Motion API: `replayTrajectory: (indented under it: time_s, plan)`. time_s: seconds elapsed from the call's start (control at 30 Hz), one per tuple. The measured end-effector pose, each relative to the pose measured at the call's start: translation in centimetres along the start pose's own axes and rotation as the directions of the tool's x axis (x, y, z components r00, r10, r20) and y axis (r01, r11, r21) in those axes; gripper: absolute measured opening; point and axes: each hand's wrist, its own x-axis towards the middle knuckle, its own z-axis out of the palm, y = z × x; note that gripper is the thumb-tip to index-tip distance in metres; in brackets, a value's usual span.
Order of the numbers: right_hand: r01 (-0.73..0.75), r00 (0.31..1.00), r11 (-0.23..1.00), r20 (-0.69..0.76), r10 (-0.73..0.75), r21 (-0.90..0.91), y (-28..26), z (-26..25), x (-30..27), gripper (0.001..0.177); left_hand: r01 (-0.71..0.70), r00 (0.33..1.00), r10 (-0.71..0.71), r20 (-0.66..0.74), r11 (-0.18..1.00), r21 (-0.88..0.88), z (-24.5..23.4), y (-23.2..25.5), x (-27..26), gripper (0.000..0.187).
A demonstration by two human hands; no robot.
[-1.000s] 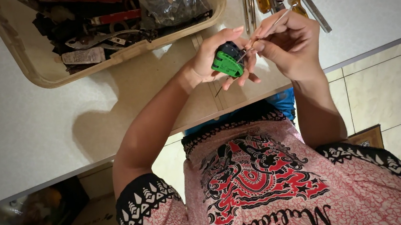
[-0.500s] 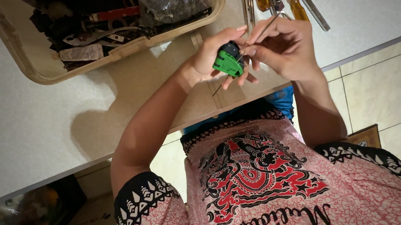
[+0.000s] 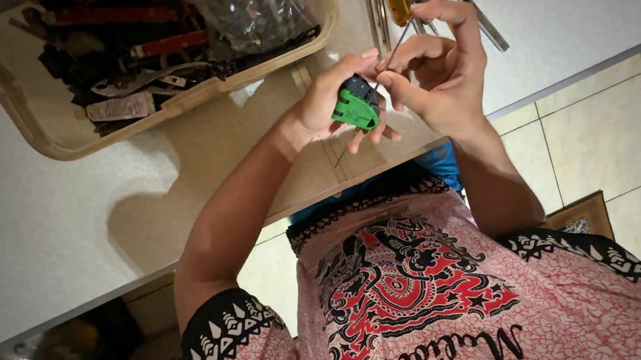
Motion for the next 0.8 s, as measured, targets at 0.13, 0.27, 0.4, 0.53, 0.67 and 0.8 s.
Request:
replayTrajectory:
  time_s: [0.13,0.27,0.4,0.53,0.67,0.8]
  plan:
    - [0.063,0.998,0.987,-0.018,-0.066,-0.144,0.4,0.0,0.0,0.067,0.009,1.0,-0.009,-0.003,1.0,0.003,0.1,0.1,-0.1,0.066]
    - [0.085,0.996,0.991,-0.031,-0.088,-0.104,0.7,0.0,-0.1,0.061,0.019,1.0,-0.019,-0.021,1.0,0.011,0.4,0.3,-0.2,0.066]
    - [0.036,0.997,0.998,-0.067,-0.04,-0.059,0.6,-0.3,-0.5,0.048,0.074,0.991,-0.072,-0.109,0.997,0.008,0.5,0.2,-0.2,0.069]
    - [0.04,0.995,0.996,-0.082,-0.047,-0.083,0.8,-0.1,-0.8,0.035,0.094,0.991,-0.095,-0.092,0.995,-0.018,0.4,0.2,-0.2,0.071]
    - [0.006,0.992,0.995,-0.123,-0.018,-0.098,1.0,0.3,-1.1,0.029,0.095,0.989,-0.091,-0.12,0.995,0.02,0.8,0.6,-0.1,0.066]
    - [0.132,0.989,0.969,-0.035,-0.142,-0.21,1.2,0.4,-0.8,0.026,0.071,0.996,-0.068,-0.061,0.996,0.051,0.8,0.6,-0.1,0.067]
